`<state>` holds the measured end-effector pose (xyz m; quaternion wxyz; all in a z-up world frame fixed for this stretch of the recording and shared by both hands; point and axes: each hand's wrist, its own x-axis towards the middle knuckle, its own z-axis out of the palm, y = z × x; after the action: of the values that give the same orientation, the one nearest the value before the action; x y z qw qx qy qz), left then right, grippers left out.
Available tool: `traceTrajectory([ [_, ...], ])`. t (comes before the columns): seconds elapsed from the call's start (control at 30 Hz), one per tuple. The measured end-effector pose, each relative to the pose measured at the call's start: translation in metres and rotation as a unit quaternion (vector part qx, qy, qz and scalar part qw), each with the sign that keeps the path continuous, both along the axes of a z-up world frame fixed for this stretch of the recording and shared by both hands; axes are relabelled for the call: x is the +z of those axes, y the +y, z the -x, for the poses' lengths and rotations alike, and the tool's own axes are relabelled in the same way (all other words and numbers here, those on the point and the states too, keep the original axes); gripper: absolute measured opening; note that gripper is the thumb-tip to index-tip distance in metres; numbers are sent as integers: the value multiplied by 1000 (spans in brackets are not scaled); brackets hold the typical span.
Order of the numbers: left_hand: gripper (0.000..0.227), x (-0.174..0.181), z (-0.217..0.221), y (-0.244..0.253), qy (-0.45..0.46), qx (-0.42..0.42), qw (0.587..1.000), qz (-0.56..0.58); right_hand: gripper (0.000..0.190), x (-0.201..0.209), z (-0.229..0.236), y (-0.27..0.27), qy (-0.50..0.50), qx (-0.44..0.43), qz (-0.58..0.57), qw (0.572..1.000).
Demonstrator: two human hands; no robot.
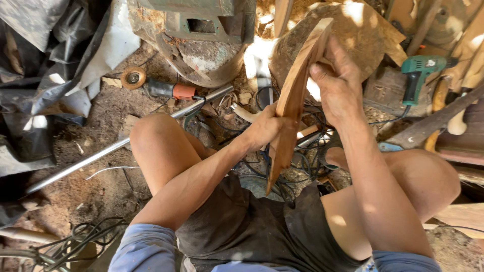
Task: The person sits on the floor and uses a belt sander to shape a piece of wood, then switches to an angle grinder to smooth the surface. The person holds the wood with both hands and rotates it to work different areas.
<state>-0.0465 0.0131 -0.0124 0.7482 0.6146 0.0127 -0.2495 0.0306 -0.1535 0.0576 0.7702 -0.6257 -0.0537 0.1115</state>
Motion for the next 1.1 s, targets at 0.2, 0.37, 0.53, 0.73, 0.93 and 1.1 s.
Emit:
traceTrajectory([
  [0.2, 67, 4, -13, 8, 55, 4, 993, 106, 61, -8, -15, -1, 4, -8, -30, 1000],
  [0.37, 98, 10, -12, -3, -174, -28, 947, -267, 53, -12, -22, 1, 12, 52, -51, 997],
  [0.53, 85, 3, -10, -1, -136, -8, 940, -314, 54, -8, -17, 11, 12, 90, -67, 994],
  [0.73, 81, 0, -9, 2, -100, 35, 961, -254, 53, -11, -23, 20, 27, 105, -37, 993],
  [0.93, 84, -1, -14, 3, -88, 39, 958, -270, 42, -32, -39, 28, 26, 84, -61, 994],
  [1.1, 88, 5, -30, 7, -84, 39, 955, -281, 43, -38, -56, 29, 6, 76, -91, 993],
])
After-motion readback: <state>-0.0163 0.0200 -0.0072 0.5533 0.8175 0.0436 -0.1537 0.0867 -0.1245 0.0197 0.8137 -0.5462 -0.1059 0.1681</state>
